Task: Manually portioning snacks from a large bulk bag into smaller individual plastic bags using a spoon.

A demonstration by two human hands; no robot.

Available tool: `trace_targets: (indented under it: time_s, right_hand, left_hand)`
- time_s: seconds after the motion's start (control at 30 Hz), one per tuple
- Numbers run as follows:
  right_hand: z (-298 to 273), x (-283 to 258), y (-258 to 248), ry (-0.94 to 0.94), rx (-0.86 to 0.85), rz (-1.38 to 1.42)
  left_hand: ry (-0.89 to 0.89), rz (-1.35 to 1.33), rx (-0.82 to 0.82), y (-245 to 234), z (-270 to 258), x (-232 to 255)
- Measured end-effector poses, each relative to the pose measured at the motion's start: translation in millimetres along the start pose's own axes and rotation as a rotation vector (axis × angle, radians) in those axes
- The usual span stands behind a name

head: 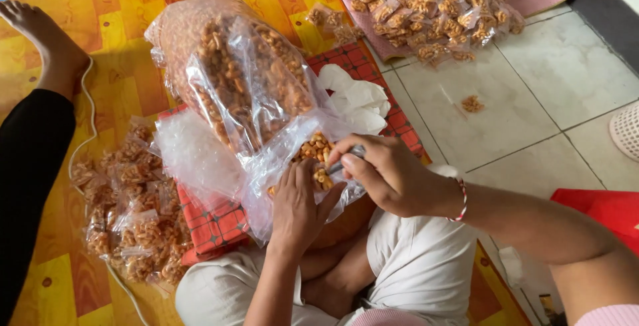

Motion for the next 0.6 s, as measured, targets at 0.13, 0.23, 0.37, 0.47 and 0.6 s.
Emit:
trace_targets:
  time_s: [0.13,0.23,0.37,0.47,0.6]
  right_hand:
    - [18,-29,-8,-0.058,-0.069,-0.167]
    - [22,-52,-11,-0.179,-0.104,-0.292]
    - [8,-61,-15,-0.177,-0.13,-0.347]
    - [-3,-56,-14,-0.165,-0.182,-0.323]
    - [-15,-41,-4,-0.171,-0.166,-0.301]
  left_hand:
    - [-0.03,-0.056,0.0,-1,2,3]
    - [-0.05,-0.05,0.102,-7,-3,0]
    - [-0.145,-0.131,0.061,2,-12,-14]
    - [-0.206,-0.195,0.002,9,-13,-20]
    - [-0.156,-0.256,0.043,-2,-7,-5]
Point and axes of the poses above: each hand's wrist, its own z-axis towards the middle knuckle, its own y-axis out of the palm, x = y × z, the point moved 6 cm from there along z, towards the middle knuckle, and after that the axes turned 15 degrees about -x, right-handed, at the moved point
